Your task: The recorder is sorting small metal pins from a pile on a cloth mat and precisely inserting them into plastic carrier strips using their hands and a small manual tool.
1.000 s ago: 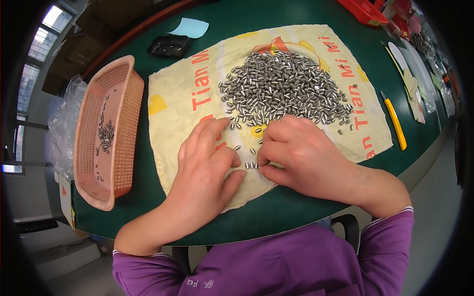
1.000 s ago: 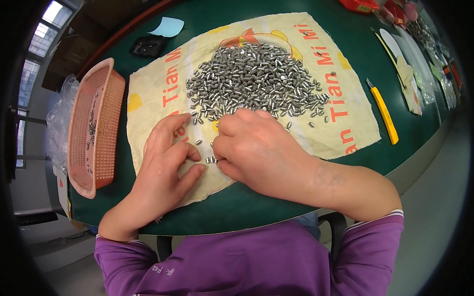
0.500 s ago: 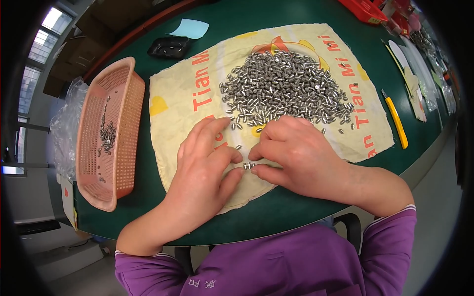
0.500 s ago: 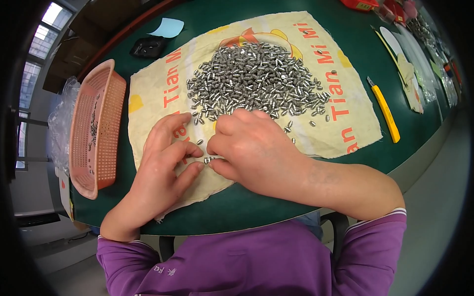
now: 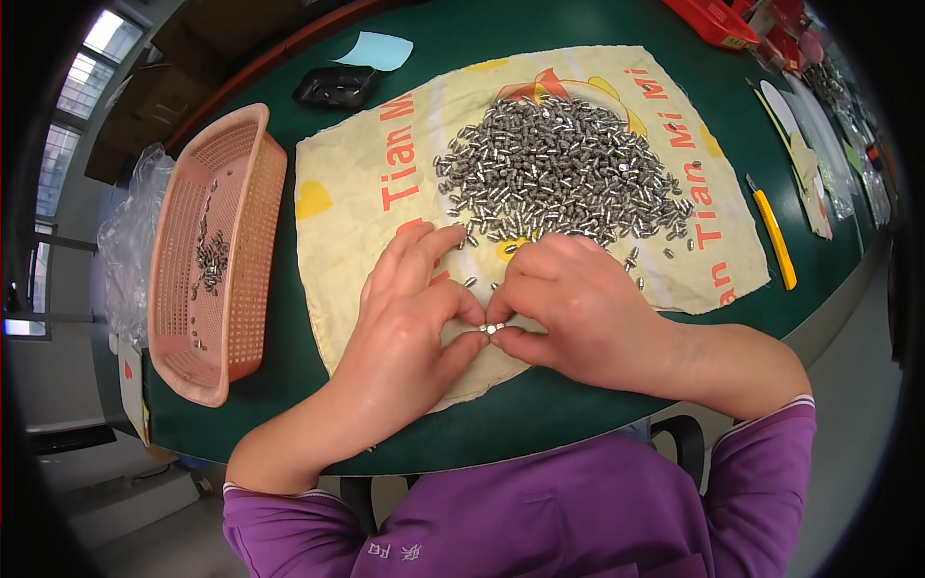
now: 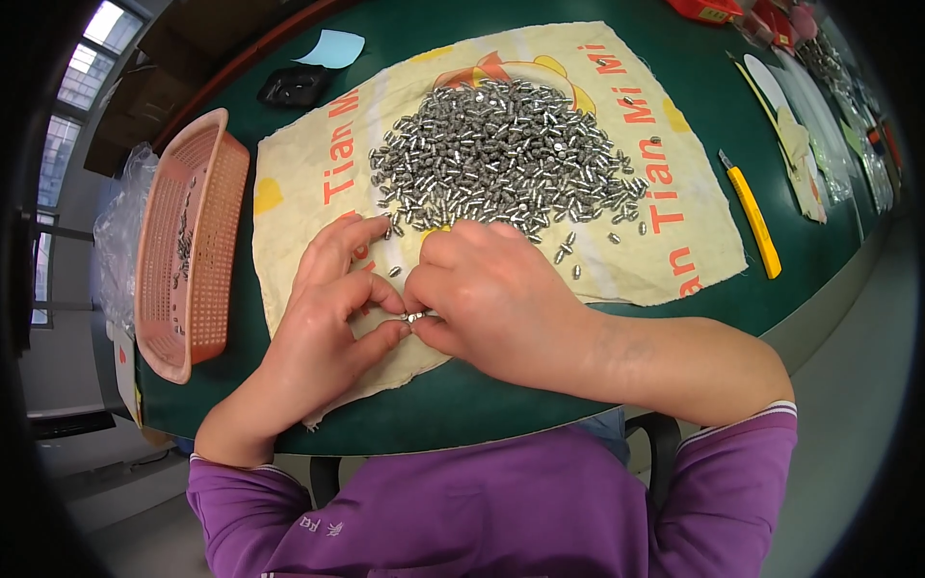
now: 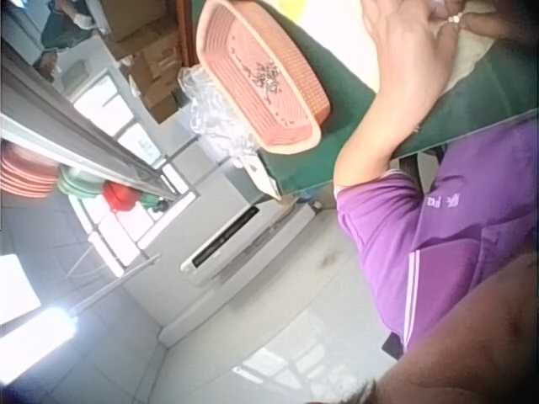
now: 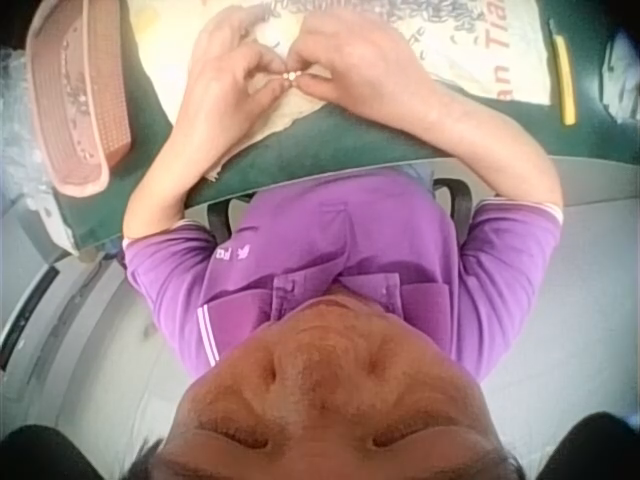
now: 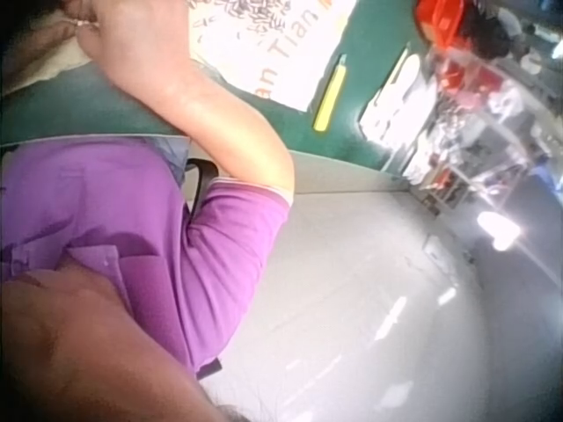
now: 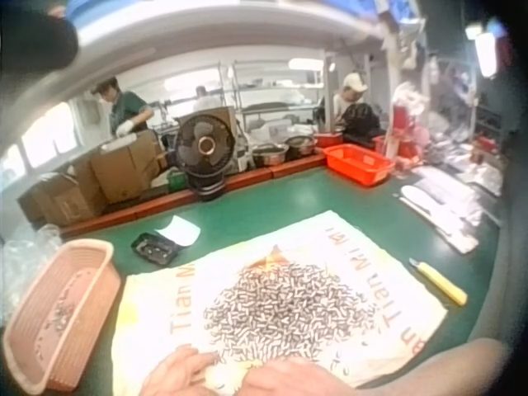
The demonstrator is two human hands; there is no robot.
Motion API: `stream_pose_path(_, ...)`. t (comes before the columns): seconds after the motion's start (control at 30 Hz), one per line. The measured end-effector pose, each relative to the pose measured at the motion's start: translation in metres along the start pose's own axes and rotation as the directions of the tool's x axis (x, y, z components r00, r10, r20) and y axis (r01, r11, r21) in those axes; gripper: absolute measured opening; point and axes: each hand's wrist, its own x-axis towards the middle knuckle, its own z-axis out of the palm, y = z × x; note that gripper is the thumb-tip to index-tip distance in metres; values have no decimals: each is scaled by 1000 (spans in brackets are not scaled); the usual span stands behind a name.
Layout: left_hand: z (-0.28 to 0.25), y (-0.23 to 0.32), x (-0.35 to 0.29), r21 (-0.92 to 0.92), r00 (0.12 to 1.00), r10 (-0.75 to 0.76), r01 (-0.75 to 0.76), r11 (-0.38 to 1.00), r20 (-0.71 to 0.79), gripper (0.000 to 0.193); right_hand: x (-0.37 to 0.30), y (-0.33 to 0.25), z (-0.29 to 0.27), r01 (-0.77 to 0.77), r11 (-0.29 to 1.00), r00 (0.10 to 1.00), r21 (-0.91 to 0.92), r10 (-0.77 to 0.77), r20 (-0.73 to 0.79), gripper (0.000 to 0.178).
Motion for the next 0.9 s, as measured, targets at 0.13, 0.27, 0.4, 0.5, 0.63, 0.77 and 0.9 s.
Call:
stream_pose_path(0.13,-2,2,-1,-8,1000,-4,4,1000,18,25,0,1,-3,-4,1000,1000,2,4,20,22)
stream_pose_path(0.27,-5,5,0,16,1000,22,-22,1000,7,27,0,1,-6,-6,1000,999,-1,6,34,24)
stream_pose_path(0.4,-6,8,2,8,996,89,-89,996,-2,37,7,4,-20,19,999,1000,28,-19,-16,20)
stream_pose_path(0.5,-5,11,4,10,984,178,-178,984,4,38,15,11,-29,23,999,992,44,-17,-121,19)
stream_pose_path(0.63,6,9,1,134,941,332,-338,932,65,34,17,16,-28,-13,999,986,42,20,-163,16)
stream_pose_path(0.77,8,8,-1,171,932,354,-362,916,74,35,15,13,-27,-41,999,994,19,42,-105,16)
stream_pose_path(0.9,-4,8,-3,-26,975,217,-218,976,-45,26,14,15,-24,-42,999,994,15,43,-105,16)
